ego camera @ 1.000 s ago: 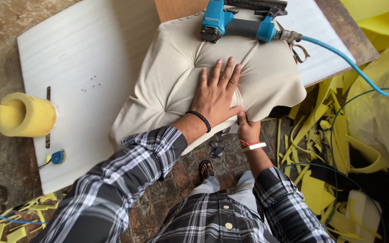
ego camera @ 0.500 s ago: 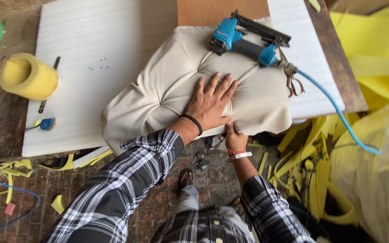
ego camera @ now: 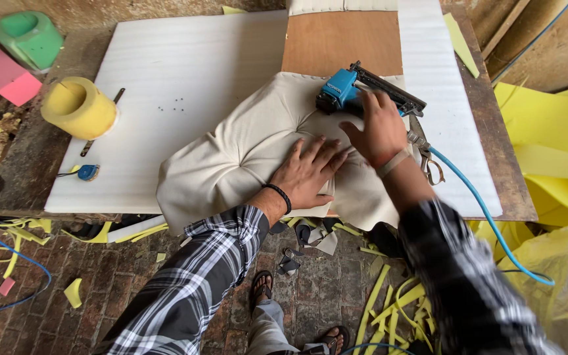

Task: The person pulls a tufted fabric cover over a foam cushion and a wooden frame, tucking and stretching the fabric edges by hand. They use a pneumatic stapler to fasten the fabric to the wooden backing, working around the cushion and pressing the fabric flat.

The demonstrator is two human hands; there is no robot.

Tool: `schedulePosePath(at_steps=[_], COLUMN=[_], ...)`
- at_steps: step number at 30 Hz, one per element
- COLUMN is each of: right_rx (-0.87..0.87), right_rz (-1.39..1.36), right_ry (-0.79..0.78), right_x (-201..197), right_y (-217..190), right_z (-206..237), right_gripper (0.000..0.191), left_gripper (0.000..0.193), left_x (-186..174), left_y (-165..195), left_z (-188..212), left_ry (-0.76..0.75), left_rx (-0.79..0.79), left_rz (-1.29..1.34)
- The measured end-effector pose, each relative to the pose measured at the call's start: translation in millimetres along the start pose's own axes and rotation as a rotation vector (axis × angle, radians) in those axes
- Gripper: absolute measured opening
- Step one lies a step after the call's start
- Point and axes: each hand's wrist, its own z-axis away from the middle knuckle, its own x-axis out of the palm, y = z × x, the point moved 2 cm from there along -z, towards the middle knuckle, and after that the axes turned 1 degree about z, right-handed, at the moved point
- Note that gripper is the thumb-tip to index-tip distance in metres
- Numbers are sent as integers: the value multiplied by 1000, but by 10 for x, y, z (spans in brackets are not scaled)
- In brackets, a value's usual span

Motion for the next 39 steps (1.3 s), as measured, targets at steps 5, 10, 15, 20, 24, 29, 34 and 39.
schedulePosePath(at_steps=[5, 10, 15, 20, 24, 29, 34, 39], right_rx=[289, 245, 497, 614, 476, 152, 7, 129], right_rz=[118, 154, 11, -479, -577, -171, -79, -36], right_ry=[-324, -403, -602, -230, -137, -235, -219, -329], right_x=[345, 253, -304, -941, -558, 71, 258, 315], right_y=[53, 289, 459, -67, -390, -448, -431, -459], right_z=[-648, -561, 53, 1752, 2556, 2639, 2610, 2628], right_gripper=[115, 121, 76, 39, 49, 93, 94, 82], left_gripper=[106, 107, 102, 111, 115, 111, 89, 74], left_x=[17, 100, 150, 173, 219, 354, 514, 608], left_y=[-26, -24, 29, 111, 198, 282, 275, 268], left_z=[18, 53, 80, 110, 133, 184, 183, 183], left_ry=[55, 76, 34, 53, 45, 58, 164, 201], left_rx=[30, 40, 35, 33, 4, -20, -2, 23], left_rz=[-19, -33, -40, -58, -96, -132, -196, -177])
